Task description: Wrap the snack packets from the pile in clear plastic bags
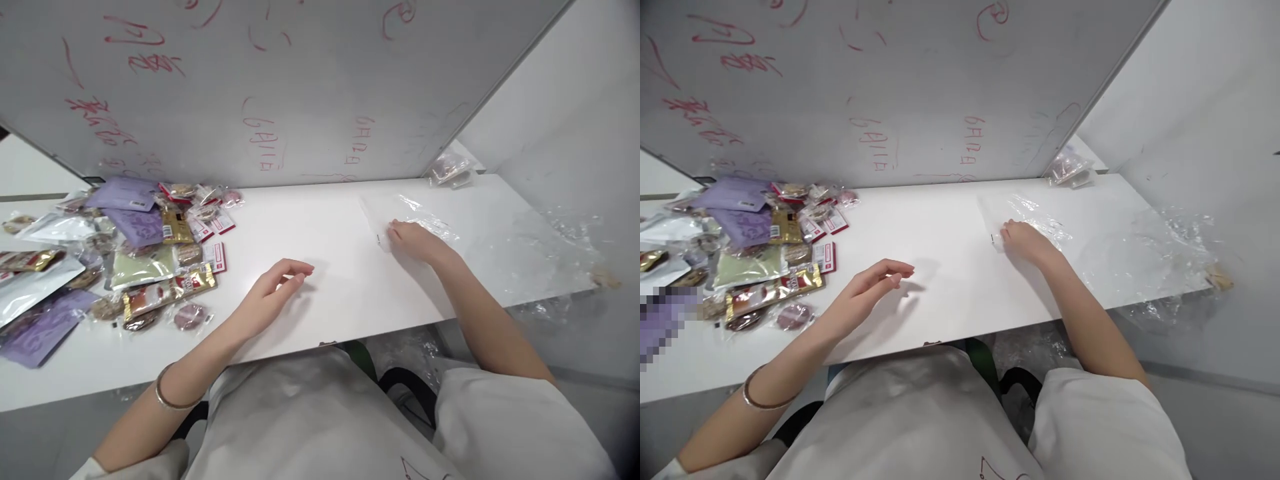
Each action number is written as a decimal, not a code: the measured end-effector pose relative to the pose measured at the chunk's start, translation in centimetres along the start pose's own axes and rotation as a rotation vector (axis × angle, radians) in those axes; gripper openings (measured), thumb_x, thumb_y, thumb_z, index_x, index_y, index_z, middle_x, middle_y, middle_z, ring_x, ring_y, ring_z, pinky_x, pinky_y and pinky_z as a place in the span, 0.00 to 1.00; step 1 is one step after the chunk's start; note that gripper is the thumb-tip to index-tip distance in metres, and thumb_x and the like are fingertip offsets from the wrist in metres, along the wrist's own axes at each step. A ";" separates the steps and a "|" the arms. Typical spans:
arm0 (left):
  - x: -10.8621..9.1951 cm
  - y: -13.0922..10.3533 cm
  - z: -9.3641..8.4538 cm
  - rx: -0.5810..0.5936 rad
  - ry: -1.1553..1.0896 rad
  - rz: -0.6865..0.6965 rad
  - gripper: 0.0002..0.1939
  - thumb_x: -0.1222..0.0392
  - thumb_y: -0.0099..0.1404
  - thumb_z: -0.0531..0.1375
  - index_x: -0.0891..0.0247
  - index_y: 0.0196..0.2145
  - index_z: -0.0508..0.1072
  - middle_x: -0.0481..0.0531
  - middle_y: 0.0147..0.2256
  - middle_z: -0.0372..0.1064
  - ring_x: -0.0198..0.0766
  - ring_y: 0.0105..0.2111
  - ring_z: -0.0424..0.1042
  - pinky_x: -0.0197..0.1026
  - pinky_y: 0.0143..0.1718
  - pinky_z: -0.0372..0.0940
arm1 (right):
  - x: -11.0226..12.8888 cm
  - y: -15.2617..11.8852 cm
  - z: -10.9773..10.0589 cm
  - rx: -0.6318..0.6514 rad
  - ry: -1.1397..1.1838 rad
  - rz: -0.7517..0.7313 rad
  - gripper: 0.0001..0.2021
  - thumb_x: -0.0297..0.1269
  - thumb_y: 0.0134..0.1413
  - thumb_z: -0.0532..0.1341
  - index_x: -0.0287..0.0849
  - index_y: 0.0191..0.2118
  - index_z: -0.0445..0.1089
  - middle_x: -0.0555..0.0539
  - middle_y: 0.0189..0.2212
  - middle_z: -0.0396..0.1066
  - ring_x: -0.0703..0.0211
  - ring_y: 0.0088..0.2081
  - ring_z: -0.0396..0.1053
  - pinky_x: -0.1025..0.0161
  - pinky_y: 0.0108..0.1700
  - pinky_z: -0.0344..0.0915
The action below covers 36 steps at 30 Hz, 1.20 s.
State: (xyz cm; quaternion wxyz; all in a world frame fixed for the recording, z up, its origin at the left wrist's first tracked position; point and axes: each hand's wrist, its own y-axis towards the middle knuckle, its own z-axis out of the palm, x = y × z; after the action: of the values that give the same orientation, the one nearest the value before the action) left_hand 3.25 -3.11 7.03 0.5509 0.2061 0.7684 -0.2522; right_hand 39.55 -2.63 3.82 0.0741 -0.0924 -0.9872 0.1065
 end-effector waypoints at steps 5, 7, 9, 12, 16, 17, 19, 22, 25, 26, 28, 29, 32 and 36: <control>2.0 -2.4 0.1 0.051 -0.196 -0.063 0.16 0.48 0.71 0.55 0.58 0.48 0.74 0.54 0.47 0.73 0.45 0.50 0.71 0.48 0.53 0.63 | 5.2 -1.5 -3.3 -0.294 0.008 0.029 0.24 0.36 0.70 0.37 0.35 0.49 0.69 0.30 0.45 0.73 0.38 0.52 0.70 0.40 0.51 0.66; 2.8 -2.7 0.1 0.020 -0.420 -0.082 0.21 0.43 0.70 0.55 0.61 0.48 0.74 0.58 0.48 0.73 0.48 0.49 0.72 0.50 0.53 0.65 | 9.1 -3.2 -3.9 -0.589 0.059 -0.229 0.23 0.36 0.71 0.40 0.35 0.59 0.64 0.32 0.57 0.68 0.41 0.64 0.60 0.38 0.61 0.60; 3.3 -2.6 -0.2 -0.050 -0.679 -0.095 0.28 0.37 0.68 0.54 0.64 0.50 0.72 0.62 0.52 0.71 0.52 0.49 0.74 0.54 0.51 0.67 | 13.4 -5.4 -3.0 -0.562 0.065 -0.677 0.21 0.34 0.70 0.44 0.37 0.62 0.62 0.37 0.63 0.63 0.47 0.68 0.53 0.43 0.67 0.54; 4.1 -2.3 -1.1 -0.228 -0.855 -0.124 0.28 0.38 0.65 0.57 0.66 0.51 0.68 0.64 0.54 0.70 0.51 0.47 0.76 0.53 0.50 0.69 | 18.4 -8.7 0.4 -0.245 0.026 -1.059 0.21 0.31 0.70 0.45 0.34 0.60 0.67 0.37 0.60 0.67 0.48 0.67 0.57 0.46 0.66 0.58; 6.1 -2.3 -2.5 -0.374 -0.585 -0.122 0.28 0.59 0.64 0.63 0.63 0.59 0.60 0.60 0.50 0.73 0.42 0.40 0.79 0.49 0.50 0.69 | 19.9 -10.7 3.3 0.053 0.029 -1.072 0.21 0.37 0.71 0.46 0.32 0.55 0.72 0.35 0.56 0.71 0.46 0.61 0.65 0.45 0.62 0.64; 6.6 -2.3 -2.7 -0.355 -0.497 -0.134 0.30 0.61 0.64 0.62 0.62 0.62 0.57 0.59 0.49 0.73 0.40 0.38 0.79 0.48 0.49 0.69 | 19.7 -10.5 3.4 0.094 0.052 -1.058 0.22 0.40 0.71 0.47 0.35 0.54 0.73 0.36 0.56 0.72 0.47 0.60 0.67 0.46 0.62 0.64; 7.2 -2.4 -2.9 -0.271 -0.337 -0.166 0.34 0.60 0.66 0.59 0.63 0.66 0.50 0.58 0.45 0.74 0.39 0.33 0.79 0.47 0.43 0.71 | 19.1 -9.4 3.5 0.078 0.087 -1.005 0.23 0.46 0.70 0.49 0.39 0.57 0.71 0.37 0.61 0.66 0.46 0.63 0.64 0.44 0.63 0.62; 6.9 -2.8 -3.2 -0.209 0.069 -0.160 0.35 0.54 0.69 0.57 0.67 0.67 0.49 0.54 0.35 0.74 0.42 0.29 0.76 0.45 0.36 0.70 | 18.8 -6.4 4.5 -0.048 0.074 -0.970 0.27 0.49 0.68 0.52 0.45 0.67 0.59 0.41 0.70 0.48 0.43 0.71 0.45 0.36 0.69 0.46; 5.5 -4.3 -4.4 -0.291 0.668 -0.131 0.23 0.53 0.71 0.53 0.68 0.58 0.66 0.59 0.36 0.74 0.48 0.36 0.75 0.48 0.40 0.68 | 19.0 -3.6 6.5 -0.029 0.041 -0.972 0.30 0.54 0.67 0.52 0.51 0.70 0.53 0.45 0.72 0.42 0.42 0.72 0.35 0.35 0.69 0.39; 5.1 -5.1 -5.1 -0.297 0.821 -0.108 0.20 0.54 0.72 0.51 0.68 0.54 0.70 0.62 0.40 0.74 0.51 0.40 0.75 0.50 0.43 0.68 | 19.1 -3.1 7.1 -0.029 0.035 -0.932 0.31 0.56 0.67 0.50 0.52 0.70 0.53 0.45 0.72 0.41 0.41 0.72 0.34 0.35 0.69 0.38; 4.9 -7.0 -6.9 -0.221 0.992 -0.009 0.18 0.59 0.71 0.48 0.67 0.51 0.72 0.65 0.49 0.71 0.54 0.48 0.71 0.53 0.48 0.66 | 19.5 -2.6 8.1 -0.055 0.032 -0.810 0.32 0.58 0.67 0.47 0.52 0.71 0.51 0.44 0.73 0.38 0.38 0.72 0.31 0.34 0.69 0.37; 5.1 -8.0 -7.9 -0.126 1.026 0.071 0.18 0.62 0.69 0.49 0.64 0.50 0.74 0.63 0.52 0.70 0.55 0.53 0.68 0.55 0.53 0.63 | 19.7 -2.7 8.5 -0.069 0.034 -0.746 0.33 0.59 0.67 0.46 0.51 0.71 0.50 0.44 0.73 0.36 0.36 0.72 0.29 0.34 0.69 0.36; 6.8 -10.3 -10.5 0.030 0.994 0.104 0.24 0.66 0.66 0.49 0.55 0.58 0.70 0.55 0.60 0.65 0.51 0.60 0.61 0.54 0.58 0.58 | 20.3 -3.0 9.0 -0.082 0.050 -0.594 0.34 0.59 0.67 0.44 0.48 0.72 0.49 0.41 0.73 0.33 0.33 0.72 0.27 0.33 0.69 0.32; 8.5 -10.6 -11.9 -0.020 1.020 0.061 0.24 0.64 0.70 0.46 0.59 0.60 0.68 0.59 0.58 0.67 0.52 0.57 0.62 0.55 0.57 0.59 | 20.8 -3.3 8.7 -0.106 0.113 -0.545 0.34 0.58 0.67 0.45 0.43 0.71 0.51 0.38 0.73 0.38 0.32 0.72 0.28 0.31 0.68 0.31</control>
State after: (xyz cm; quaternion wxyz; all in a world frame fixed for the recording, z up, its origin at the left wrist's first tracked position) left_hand -14.52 -3.86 3.76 0.1150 0.3201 0.9355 -0.0962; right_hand 17.34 -3.39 -1.25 0.1500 0.1667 -0.9742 0.0255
